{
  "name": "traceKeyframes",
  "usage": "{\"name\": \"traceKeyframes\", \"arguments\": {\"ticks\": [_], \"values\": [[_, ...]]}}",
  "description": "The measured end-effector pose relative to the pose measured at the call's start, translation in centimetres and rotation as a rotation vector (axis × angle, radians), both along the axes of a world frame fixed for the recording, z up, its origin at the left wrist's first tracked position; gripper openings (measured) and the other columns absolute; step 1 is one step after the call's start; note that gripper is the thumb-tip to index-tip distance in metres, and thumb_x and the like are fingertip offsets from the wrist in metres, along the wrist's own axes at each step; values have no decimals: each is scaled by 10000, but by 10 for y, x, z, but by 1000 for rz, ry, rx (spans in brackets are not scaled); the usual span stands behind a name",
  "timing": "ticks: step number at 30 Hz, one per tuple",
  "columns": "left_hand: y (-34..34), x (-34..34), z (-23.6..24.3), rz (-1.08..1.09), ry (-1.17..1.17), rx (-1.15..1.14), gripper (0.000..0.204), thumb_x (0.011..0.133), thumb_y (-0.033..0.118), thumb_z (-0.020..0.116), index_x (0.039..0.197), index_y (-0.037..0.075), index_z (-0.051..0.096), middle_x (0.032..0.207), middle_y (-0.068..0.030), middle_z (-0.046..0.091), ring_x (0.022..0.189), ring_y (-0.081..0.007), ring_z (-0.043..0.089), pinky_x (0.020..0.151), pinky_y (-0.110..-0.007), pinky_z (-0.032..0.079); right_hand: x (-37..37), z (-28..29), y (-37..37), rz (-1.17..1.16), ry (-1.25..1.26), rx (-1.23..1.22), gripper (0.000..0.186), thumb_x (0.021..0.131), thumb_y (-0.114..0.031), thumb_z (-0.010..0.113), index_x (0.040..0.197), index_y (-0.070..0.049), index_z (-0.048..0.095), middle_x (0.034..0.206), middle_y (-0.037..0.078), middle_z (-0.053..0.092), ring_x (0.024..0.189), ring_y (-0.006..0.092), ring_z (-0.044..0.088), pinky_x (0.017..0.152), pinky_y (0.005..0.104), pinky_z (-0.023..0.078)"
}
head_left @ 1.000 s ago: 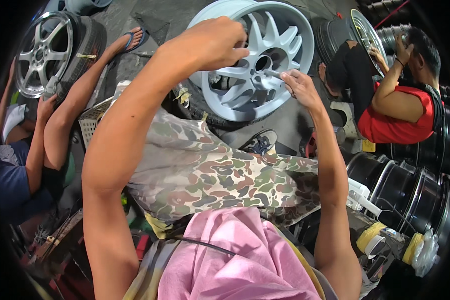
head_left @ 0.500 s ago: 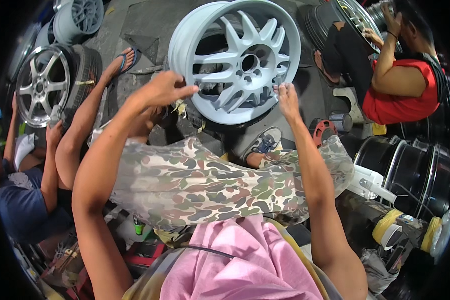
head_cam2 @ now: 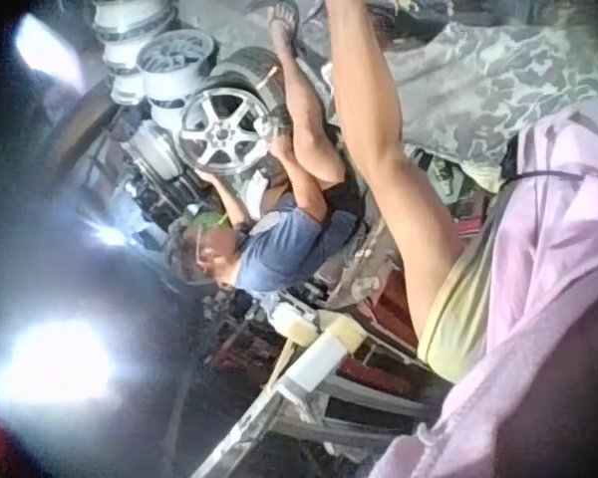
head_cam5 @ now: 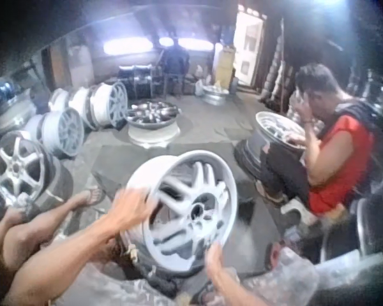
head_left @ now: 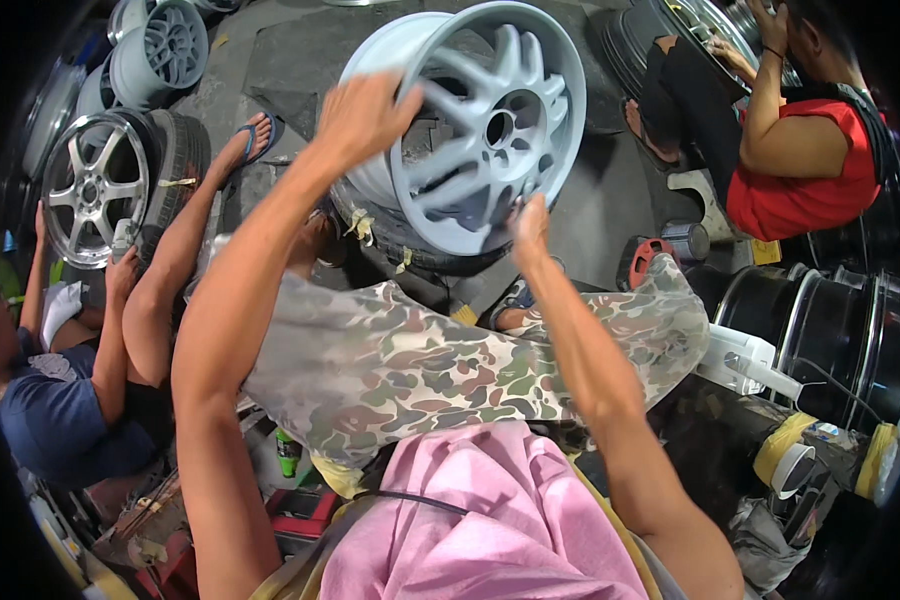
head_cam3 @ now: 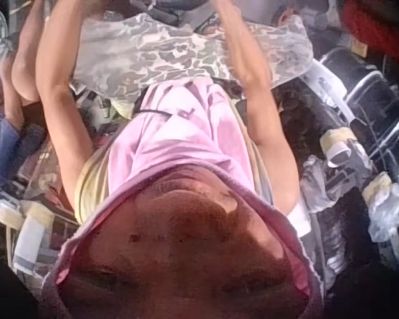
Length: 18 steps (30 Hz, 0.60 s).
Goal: The person cleans and sands the edges of a white wheel rim by hand using a piece of sandpaper and a small tool, then opens a tool case to retrieve items.
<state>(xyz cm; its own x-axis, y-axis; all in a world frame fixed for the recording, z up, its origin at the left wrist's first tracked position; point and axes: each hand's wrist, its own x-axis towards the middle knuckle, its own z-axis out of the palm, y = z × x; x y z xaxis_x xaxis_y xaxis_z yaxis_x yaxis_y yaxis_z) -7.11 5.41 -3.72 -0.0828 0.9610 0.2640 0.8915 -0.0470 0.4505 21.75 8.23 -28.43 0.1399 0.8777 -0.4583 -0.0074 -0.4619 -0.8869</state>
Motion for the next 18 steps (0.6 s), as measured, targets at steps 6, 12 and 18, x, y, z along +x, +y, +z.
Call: {"name": "traceKeyframes", "arguments": {"ticks": [6,12,18], "values": [[114,10,16,55,71,266,275,965,199,590,1148,-5,575,985,-278,695,949,-478,669,827,-572,506,-79,98,-77,-92,700,-169,286,985,-337,439,912,-83,550,884,77,615,999,302,650,871,472,603],[132,-19,-14,-26,8,444,248,969,190,549,1108,-12,588,962,-271,691,944,-484,653,808,-560,501,-21,109,-58,452,53,148,243,1084,-270,418,969,-98,544,732,25,580,624,171,547,549,329,448],[122,-38,-13,-188,-381,76,443,1074,398,484,1055,11,699,927,-149,711,900,-276,659,855,-426,500,-2,133,7,533,-486,475,256,1039,-266,586,1091,-25,653,875,170,676,795,266,641,746,418,496]]}}
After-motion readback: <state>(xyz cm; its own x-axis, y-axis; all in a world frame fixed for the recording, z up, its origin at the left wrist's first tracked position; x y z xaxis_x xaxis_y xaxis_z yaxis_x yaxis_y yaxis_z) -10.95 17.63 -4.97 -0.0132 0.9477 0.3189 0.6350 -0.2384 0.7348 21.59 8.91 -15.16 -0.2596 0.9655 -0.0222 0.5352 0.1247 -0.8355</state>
